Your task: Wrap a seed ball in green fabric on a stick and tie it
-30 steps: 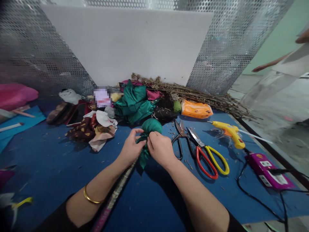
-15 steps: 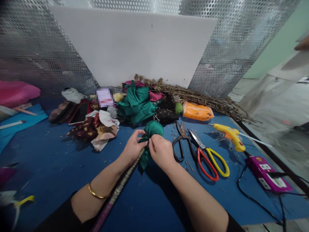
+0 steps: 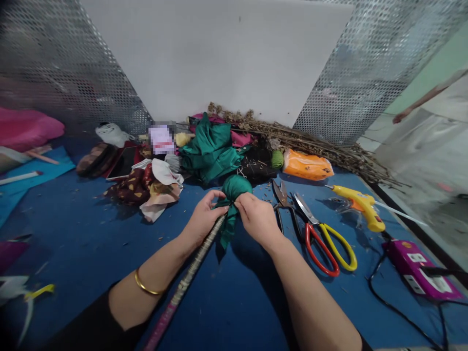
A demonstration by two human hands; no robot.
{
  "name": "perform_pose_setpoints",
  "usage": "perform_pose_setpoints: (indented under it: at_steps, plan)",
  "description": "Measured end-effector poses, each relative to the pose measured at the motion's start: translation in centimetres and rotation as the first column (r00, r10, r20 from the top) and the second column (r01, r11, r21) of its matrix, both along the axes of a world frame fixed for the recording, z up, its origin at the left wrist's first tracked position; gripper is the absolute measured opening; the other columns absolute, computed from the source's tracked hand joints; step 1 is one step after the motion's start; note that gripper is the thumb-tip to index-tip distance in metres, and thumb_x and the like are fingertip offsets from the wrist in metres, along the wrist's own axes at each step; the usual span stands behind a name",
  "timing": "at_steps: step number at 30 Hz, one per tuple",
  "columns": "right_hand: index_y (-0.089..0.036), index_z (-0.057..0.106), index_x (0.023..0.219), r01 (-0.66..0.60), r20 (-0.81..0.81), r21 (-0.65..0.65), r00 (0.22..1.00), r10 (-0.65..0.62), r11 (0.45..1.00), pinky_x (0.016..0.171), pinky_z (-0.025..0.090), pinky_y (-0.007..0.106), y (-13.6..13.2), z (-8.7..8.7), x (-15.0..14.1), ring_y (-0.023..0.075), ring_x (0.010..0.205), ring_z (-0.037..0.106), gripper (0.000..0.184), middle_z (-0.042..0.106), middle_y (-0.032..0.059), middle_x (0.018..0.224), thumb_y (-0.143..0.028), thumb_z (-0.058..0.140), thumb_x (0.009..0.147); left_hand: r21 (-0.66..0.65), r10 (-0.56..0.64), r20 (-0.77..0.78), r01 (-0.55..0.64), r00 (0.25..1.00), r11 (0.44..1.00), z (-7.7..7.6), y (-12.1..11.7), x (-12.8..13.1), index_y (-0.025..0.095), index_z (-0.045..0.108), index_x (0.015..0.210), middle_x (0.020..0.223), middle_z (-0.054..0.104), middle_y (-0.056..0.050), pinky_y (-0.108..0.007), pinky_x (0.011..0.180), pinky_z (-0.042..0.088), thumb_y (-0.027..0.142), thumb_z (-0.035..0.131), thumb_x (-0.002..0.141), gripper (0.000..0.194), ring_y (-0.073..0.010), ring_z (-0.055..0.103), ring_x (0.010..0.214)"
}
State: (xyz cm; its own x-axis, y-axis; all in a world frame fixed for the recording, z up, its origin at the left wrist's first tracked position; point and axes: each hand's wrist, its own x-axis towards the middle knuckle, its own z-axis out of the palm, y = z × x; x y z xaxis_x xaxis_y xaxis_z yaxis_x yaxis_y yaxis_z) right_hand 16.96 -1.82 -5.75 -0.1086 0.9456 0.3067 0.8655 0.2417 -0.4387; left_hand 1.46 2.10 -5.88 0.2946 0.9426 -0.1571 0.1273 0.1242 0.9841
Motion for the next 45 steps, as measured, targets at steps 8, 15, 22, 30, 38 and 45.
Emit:
perform_pose_setpoints:
  at_steps: [8, 15, 22, 30, 38, 45]
  plan:
    - [-0.018, 0.059, 0.088, 0.038, 0.200, 0.029, 0.979, -0.043, 0.999, 0.054, 0.027, 0.025, -0.1, 0.3, -0.4, 0.0120, 0.063, 0.054, 0.024, 0.061, 0.0023, 0.082, -0.025, 0.037, 0.094, 0.588, 0.219, -0.325, 0.016, 0.920, 0.808, 0.3, 0.3, -0.2, 0.023, 0.065, 0.081, 0.093, 0.067, -0.003, -0.032, 0.090, 0.041, 0.022, 0.062, 0.076, 0.006, -0.0192, 0.057, 0.096]
    - [-0.019, 0.060, 0.085, 0.111, 0.327, 0.025, 0.938, -0.113, 0.993, 0.049, 0.019, 0.027, -0.5, 0.8, -1.2, 0.0116, 0.059, 0.053, 0.026, 0.063, 0.0016, 0.079, -0.029, 0.038, 0.095, 0.355, 0.199, -0.242, -0.104, 0.950, 0.929, -1.3, 1.1, 0.1, 0.018, 0.064, 0.078, 0.072, 0.064, 0.001, -0.024, 0.064, 0.040, 0.028, 0.057, 0.079, 0.012, -0.0125, 0.054, 0.064]
    - [-0.019, 0.060, 0.082, 0.152, 0.295, 0.052, 0.942, -0.161, 0.987, 0.050, 0.020, 0.027, -0.8, 0.7, -1.9, 0.0112, 0.057, 0.054, 0.025, 0.064, 0.0020, 0.078, -0.027, 0.039, 0.093, 0.349, 0.218, -0.224, -0.131, 0.950, 0.928, -1.2, 0.9, 0.3, 0.018, 0.062, 0.078, 0.069, 0.061, 0.002, -0.023, 0.063, 0.039, 0.028, 0.057, 0.078, 0.011, -0.0117, 0.052, 0.063]
    - [-0.020, 0.056, 0.086, 0.389, 0.063, 0.006, 0.919, -0.389, 0.921, 0.052, 0.030, 0.027, -1.3, 0.2, -3.9, 0.0164, 0.063, 0.059, 0.041, 0.064, 0.0025, 0.075, -0.060, 0.047, 0.084, 0.374, 0.210, -0.174, -0.133, 0.962, 0.918, -1.0, 0.4, 0.4, 0.018, 0.060, 0.073, 0.071, 0.061, 0.002, -0.023, 0.067, 0.040, 0.027, 0.058, 0.078, 0.010, -0.0131, 0.054, 0.069]
    - [-0.020, 0.055, 0.087, 0.282, 0.190, 0.038, 0.940, -0.284, 0.959, 0.051, 0.026, 0.027, -1.1, 0.4, -2.7, 0.0139, 0.062, 0.055, 0.007, 0.063, 0.0018, 0.086, -0.022, 0.048, 0.088, 0.267, 0.213, -0.112, -0.177, 0.971, 0.947, -1.3, 0.9, 0.2, 0.017, 0.060, 0.072, 0.069, 0.060, 0.002, -0.023, 0.064, 0.040, 0.030, 0.056, 0.076, 0.014, -0.0126, 0.053, 0.067]
    - [-0.019, 0.055, 0.089, 0.276, 0.333, 0.123, 0.893, -0.302, 0.953, 0.051, 0.025, 0.028, -1.0, 0.6, -2.9, 0.0142, 0.060, 0.050, 0.013, 0.058, 0.0040, 0.084, -0.015, 0.042, 0.088, 0.302, 0.247, -0.172, -0.187, 0.954, 0.935, -1.3, 0.8, 0.2, 0.017, 0.061, 0.075, 0.070, 0.061, 0.001, -0.025, 0.066, 0.041, 0.028, 0.056, 0.078, 0.013, -0.0132, 0.053, 0.066]
